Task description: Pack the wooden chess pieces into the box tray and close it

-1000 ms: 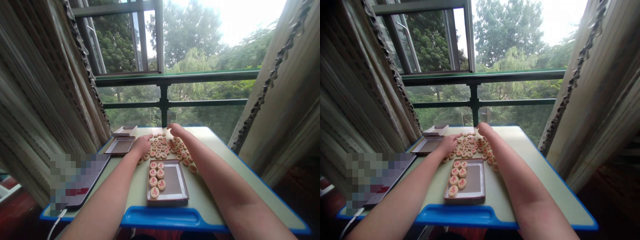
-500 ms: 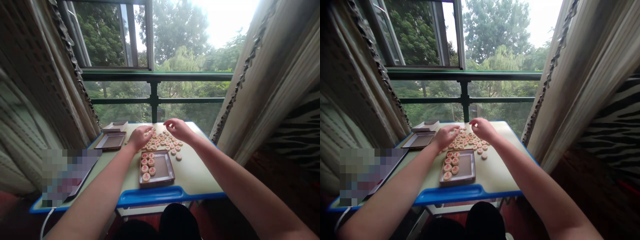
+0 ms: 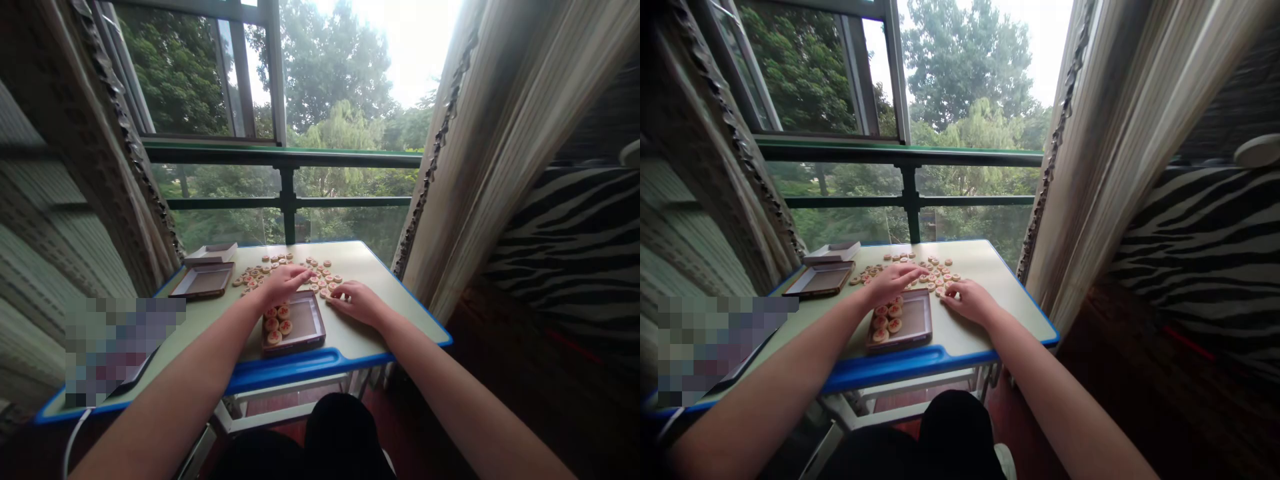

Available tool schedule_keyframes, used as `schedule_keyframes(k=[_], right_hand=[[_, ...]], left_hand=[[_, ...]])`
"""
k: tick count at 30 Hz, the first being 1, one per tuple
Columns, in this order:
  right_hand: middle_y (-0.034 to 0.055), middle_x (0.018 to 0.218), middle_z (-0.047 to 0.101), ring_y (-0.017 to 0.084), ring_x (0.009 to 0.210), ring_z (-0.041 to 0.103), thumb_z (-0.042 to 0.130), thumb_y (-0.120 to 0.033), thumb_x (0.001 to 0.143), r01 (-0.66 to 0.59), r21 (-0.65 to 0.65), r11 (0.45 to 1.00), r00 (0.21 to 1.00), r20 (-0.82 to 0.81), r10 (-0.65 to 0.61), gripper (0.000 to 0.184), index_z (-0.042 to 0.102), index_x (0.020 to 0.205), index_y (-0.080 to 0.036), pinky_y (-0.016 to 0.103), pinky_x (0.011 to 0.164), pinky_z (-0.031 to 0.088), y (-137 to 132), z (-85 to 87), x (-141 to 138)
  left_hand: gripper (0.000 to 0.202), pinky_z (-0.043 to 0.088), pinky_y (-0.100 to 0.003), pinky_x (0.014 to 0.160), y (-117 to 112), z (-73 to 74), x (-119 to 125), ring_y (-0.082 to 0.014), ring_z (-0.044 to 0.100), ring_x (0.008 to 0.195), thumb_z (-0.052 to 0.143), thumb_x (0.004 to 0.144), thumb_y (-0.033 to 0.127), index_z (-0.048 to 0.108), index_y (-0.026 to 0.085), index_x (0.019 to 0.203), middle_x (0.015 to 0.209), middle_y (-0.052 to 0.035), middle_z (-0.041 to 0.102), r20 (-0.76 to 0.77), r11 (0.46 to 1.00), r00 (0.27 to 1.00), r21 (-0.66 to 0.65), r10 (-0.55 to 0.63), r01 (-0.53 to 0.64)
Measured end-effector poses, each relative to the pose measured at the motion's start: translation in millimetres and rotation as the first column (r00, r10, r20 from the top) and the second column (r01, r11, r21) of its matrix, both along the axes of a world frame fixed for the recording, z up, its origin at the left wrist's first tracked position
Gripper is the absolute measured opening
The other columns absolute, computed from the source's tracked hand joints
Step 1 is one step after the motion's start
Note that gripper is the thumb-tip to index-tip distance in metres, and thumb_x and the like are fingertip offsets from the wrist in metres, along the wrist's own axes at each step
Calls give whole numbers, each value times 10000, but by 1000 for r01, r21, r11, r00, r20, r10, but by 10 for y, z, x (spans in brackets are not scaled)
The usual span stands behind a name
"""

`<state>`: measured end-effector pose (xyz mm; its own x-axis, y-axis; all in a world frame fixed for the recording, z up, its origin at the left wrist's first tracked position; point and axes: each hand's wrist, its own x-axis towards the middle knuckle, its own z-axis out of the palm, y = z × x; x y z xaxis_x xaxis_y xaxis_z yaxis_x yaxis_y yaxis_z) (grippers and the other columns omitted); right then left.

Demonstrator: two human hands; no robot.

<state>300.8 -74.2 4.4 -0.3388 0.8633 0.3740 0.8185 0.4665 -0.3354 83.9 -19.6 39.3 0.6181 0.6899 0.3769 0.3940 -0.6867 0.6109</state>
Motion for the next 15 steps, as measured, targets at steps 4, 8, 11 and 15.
schedule_keyframes(k=[4,8,11,15], right_hand=[[50,781,645,143,709,540,475,-329,852,13,7,1000,1000,24,-13,245,672,829,-185,250,675,389,24,-11,8],[56,724,628,150,702,530,446,-325,864,81,1,997,994,77,-80,295,663,733,-175,252,670,371,56,-19,42],[59,723,620,149,693,526,470,-293,841,160,-7,987,984,84,-159,260,652,701,-171,252,657,366,71,-24,60],[40,760,610,136,680,522,522,-281,803,98,-18,995,995,19,-98,168,658,795,-182,249,667,386,54,-32,45]], left_hand=[[433,467,-286,782,36,-38,9,-206,617,895,401,838,451,701,150,920,927,-59,698,-10,1000,1000,-14,-12,12],[423,468,-273,759,49,-60,32,-202,620,876,399,839,438,710,152,869,890,-52,705,-17,1000,1000,9,-21,21],[432,465,-273,750,68,-79,19,-201,624,859,395,837,440,711,146,854,886,-52,705,10,998,999,21,52,-52],[437,464,-277,749,101,-105,-2,-202,629,850,398,831,449,709,145,884,890,-52,705,24,996,995,13,93,-94]])
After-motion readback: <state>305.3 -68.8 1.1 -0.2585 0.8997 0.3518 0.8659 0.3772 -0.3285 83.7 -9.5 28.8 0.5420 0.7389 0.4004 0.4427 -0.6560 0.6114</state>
